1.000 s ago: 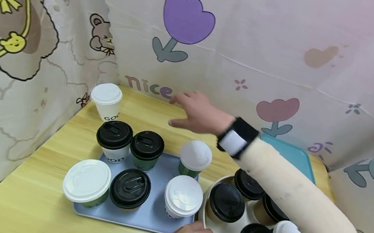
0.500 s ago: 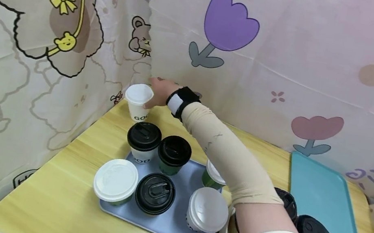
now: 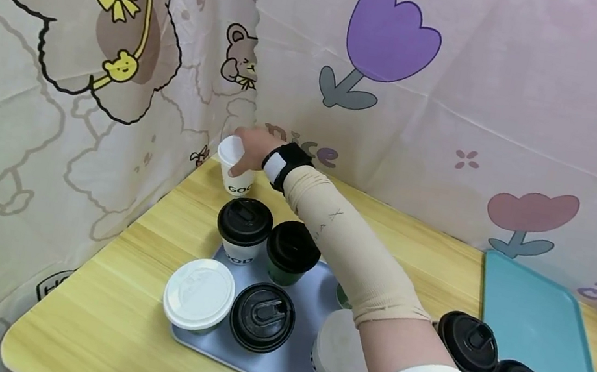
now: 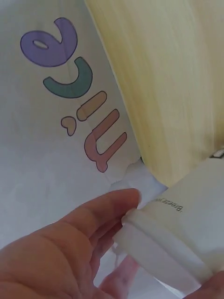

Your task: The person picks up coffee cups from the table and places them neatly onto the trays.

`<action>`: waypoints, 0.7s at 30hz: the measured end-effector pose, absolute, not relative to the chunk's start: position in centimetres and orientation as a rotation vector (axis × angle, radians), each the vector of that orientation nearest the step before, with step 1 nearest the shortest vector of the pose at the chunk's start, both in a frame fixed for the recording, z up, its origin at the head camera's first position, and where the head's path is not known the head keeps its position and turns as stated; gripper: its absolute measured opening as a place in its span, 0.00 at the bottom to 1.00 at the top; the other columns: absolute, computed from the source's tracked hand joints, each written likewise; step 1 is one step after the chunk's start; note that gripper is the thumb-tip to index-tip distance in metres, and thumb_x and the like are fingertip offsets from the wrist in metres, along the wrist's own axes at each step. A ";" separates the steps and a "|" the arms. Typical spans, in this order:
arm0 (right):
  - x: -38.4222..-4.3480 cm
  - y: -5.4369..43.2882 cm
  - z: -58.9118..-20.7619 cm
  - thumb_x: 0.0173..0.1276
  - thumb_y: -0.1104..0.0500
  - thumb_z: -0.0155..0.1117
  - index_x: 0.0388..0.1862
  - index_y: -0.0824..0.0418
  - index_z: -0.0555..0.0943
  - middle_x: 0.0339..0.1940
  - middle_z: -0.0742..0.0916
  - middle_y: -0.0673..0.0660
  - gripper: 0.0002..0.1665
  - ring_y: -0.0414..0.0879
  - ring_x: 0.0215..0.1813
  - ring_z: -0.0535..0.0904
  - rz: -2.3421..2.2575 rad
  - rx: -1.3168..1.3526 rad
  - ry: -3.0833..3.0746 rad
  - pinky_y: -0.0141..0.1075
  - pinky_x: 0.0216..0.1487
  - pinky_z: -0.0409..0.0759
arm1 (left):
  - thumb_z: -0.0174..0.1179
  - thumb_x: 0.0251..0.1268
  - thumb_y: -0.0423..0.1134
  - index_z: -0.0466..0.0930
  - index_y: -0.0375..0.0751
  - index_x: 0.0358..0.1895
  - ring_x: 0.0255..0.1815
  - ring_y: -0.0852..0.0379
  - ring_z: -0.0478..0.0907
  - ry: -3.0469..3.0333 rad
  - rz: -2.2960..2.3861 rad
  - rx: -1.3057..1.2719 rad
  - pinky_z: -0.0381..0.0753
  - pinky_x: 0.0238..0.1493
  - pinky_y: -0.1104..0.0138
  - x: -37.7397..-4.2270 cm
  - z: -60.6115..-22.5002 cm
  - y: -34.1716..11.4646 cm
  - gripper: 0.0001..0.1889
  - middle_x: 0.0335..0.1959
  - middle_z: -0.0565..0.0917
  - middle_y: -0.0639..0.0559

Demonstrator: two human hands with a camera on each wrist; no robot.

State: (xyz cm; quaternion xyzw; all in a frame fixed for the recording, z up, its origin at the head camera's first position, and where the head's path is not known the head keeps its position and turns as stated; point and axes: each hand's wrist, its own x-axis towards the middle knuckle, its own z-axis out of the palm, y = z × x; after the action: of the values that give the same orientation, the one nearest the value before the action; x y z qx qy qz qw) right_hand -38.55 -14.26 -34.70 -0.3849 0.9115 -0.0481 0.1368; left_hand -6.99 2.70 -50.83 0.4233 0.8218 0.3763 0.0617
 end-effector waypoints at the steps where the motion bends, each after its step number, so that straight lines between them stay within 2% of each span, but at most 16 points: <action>1: -38.5 -13.9 -34.5 0.63 0.43 0.77 0.77 0.57 0.66 0.67 0.79 0.58 0.48 0.51 0.65 0.76 -0.152 -1.125 2.648 0.40 0.62 0.78 | 0.63 0.72 0.46 0.85 0.53 0.55 0.45 0.76 0.72 2.541 1.058 1.250 0.68 0.34 0.84 -7.0 -50.5 3.1 0.13 0.49 0.83 0.59; 3: -38.3 -12.9 -33.7 0.63 0.44 0.77 0.76 0.58 0.67 0.66 0.79 0.58 0.48 0.51 0.65 0.76 -0.223 -1.143 2.645 0.39 0.62 0.77 | 0.62 0.72 0.46 0.86 0.51 0.44 0.37 0.76 0.69 2.593 0.958 1.232 0.66 0.30 0.83 -7.3 -50.1 3.7 0.07 0.37 0.82 0.60; 5: -38.2 -11.8 -32.6 0.63 0.46 0.78 0.79 0.60 0.64 0.68 0.78 0.59 0.51 0.50 0.66 0.75 -0.318 -1.177 2.635 0.38 0.64 0.75 | 0.61 0.73 0.45 0.84 0.49 0.40 0.32 0.74 0.65 2.517 0.993 1.157 0.65 0.28 0.81 -7.6 -49.9 3.7 0.06 0.31 0.75 0.61; 9: -36.9 -8.4 -29.3 0.62 0.46 0.78 0.83 0.60 0.59 0.71 0.76 0.58 0.58 0.48 0.67 0.73 -0.501 -1.254 2.645 0.36 0.67 0.71 | 0.61 0.74 0.47 0.82 0.49 0.47 0.35 0.74 0.66 2.391 1.154 1.210 0.67 0.33 0.82 -8.3 -51.3 2.9 0.08 0.33 0.74 0.62; 15: -30.9 0.8 -23.6 0.56 0.42 0.81 0.80 0.55 0.66 0.67 0.79 0.57 0.57 0.49 0.63 0.72 -0.691 -1.421 2.844 0.43 0.62 0.72 | 0.63 0.73 0.52 0.82 0.59 0.51 0.39 0.76 0.67 2.371 1.094 1.128 0.70 0.38 0.80 -8.9 -54.0 3.3 0.10 0.38 0.74 0.68; 18: -27.2 6.1 -22.4 0.55 0.43 0.83 0.79 0.55 0.68 0.67 0.79 0.56 0.55 0.48 0.62 0.73 -0.754 -1.507 2.890 0.47 0.61 0.73 | 0.64 0.73 0.52 0.83 0.57 0.50 0.38 0.75 0.68 2.338 1.128 1.088 0.71 0.38 0.79 -8.5 -53.6 3.3 0.09 0.38 0.74 0.68; 21: -23.8 10.7 -23.0 0.53 0.45 0.84 0.78 0.57 0.69 0.67 0.80 0.55 0.55 0.48 0.62 0.75 -0.746 -1.557 2.919 0.48 0.58 0.76 | 0.64 0.73 0.51 0.84 0.53 0.50 0.36 0.75 0.67 2.293 1.139 1.070 0.71 0.38 0.79 -8.2 -52.1 3.0 0.10 0.37 0.74 0.66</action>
State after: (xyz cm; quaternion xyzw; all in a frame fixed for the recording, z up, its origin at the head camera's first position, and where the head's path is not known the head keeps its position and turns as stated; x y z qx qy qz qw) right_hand -23.79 10.69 -22.97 -0.4555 0.8540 -0.2183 -0.1246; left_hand -8.21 3.01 -52.06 0.3790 0.8125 0.4035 0.1824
